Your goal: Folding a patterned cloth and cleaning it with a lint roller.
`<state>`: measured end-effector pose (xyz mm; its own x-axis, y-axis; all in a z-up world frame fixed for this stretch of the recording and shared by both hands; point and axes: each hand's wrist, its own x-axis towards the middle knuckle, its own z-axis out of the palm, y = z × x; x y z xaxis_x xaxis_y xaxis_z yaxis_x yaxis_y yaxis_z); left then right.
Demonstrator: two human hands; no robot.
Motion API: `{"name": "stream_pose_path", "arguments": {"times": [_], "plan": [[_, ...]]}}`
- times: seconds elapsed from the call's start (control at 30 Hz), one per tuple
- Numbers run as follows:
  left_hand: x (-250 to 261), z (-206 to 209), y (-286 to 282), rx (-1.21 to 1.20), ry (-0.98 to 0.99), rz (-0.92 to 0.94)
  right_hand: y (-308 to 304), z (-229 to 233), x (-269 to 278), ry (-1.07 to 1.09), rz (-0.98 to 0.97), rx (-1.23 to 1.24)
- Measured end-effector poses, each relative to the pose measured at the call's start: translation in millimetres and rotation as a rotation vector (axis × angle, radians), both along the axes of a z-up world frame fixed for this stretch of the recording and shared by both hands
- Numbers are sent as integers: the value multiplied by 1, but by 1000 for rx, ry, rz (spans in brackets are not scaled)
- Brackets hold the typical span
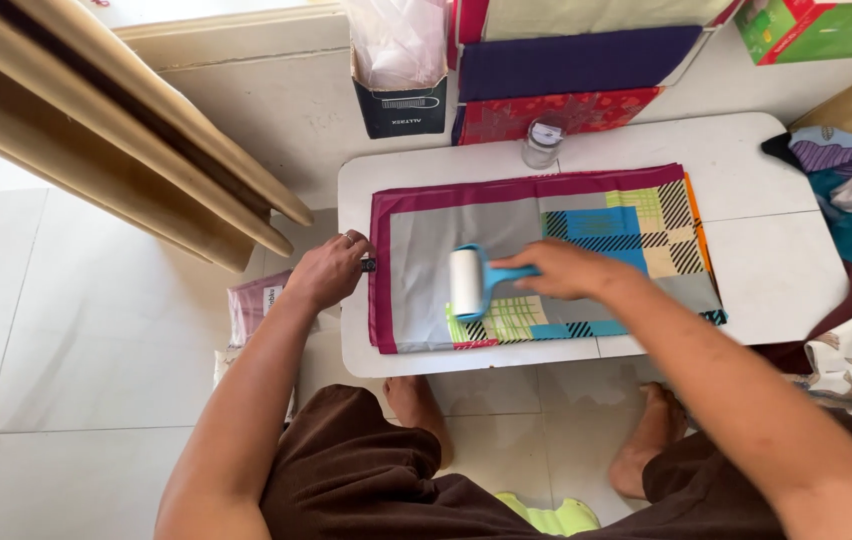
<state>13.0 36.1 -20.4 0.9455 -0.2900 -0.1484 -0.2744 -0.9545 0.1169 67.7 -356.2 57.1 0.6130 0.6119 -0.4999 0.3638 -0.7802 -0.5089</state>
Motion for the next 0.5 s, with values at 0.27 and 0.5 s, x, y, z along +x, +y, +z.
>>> {"name": "stream_pose_path", "arguments": {"times": [0.27,0.5], "plan": [[-7,21,-7,-45,79,26,107,-43,-21,-140,121,79],[-12,17,-10,-60,216,65,65,2,-29,-33,51,84]]}}
